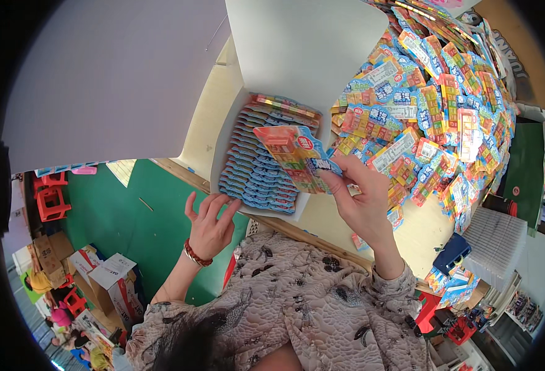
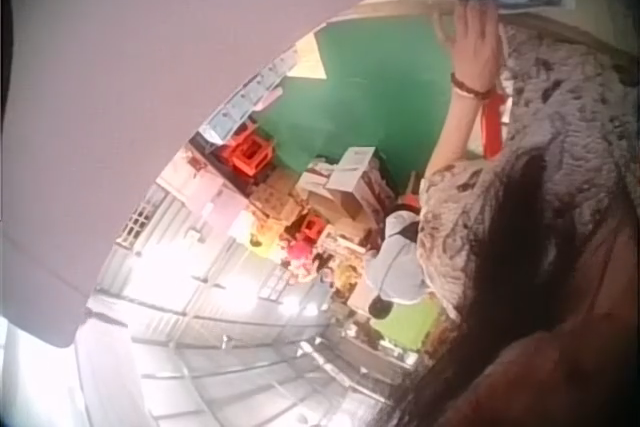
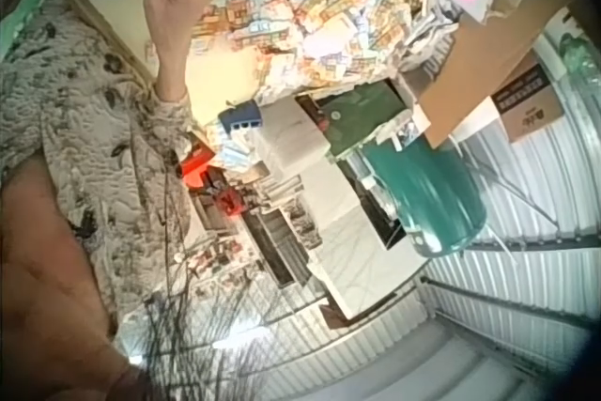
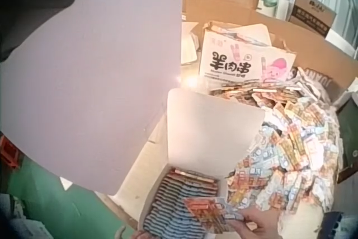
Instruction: Packing small colorful snack packets into paper boxes and then organizing them into larger cardboard boxes.
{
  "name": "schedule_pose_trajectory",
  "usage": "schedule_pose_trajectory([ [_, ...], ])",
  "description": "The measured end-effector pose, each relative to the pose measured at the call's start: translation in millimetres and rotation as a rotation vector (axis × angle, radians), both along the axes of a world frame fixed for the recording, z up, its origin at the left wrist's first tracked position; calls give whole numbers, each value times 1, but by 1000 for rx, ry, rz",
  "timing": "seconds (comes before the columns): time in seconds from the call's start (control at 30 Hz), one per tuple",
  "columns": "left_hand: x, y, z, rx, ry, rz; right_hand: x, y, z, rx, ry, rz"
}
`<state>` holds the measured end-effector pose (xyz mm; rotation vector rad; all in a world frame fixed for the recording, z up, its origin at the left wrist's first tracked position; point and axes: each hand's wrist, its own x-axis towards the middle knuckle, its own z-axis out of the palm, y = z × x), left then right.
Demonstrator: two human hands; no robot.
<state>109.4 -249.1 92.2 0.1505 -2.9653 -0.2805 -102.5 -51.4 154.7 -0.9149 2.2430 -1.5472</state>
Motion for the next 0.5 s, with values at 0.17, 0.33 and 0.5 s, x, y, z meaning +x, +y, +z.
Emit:
schedule_pose_trajectory([
  [0.17, -6, 8, 3, 62, -80, 12, 3, 0, 3, -8, 23, 27],
  [0.33, -9, 9, 10, 91, -123, 1, 4, -2, 2, -8, 39, 33],
  [0.5, -16, 5, 24, 206, -186, 16, 9, -1, 3, 26, -11, 36],
])
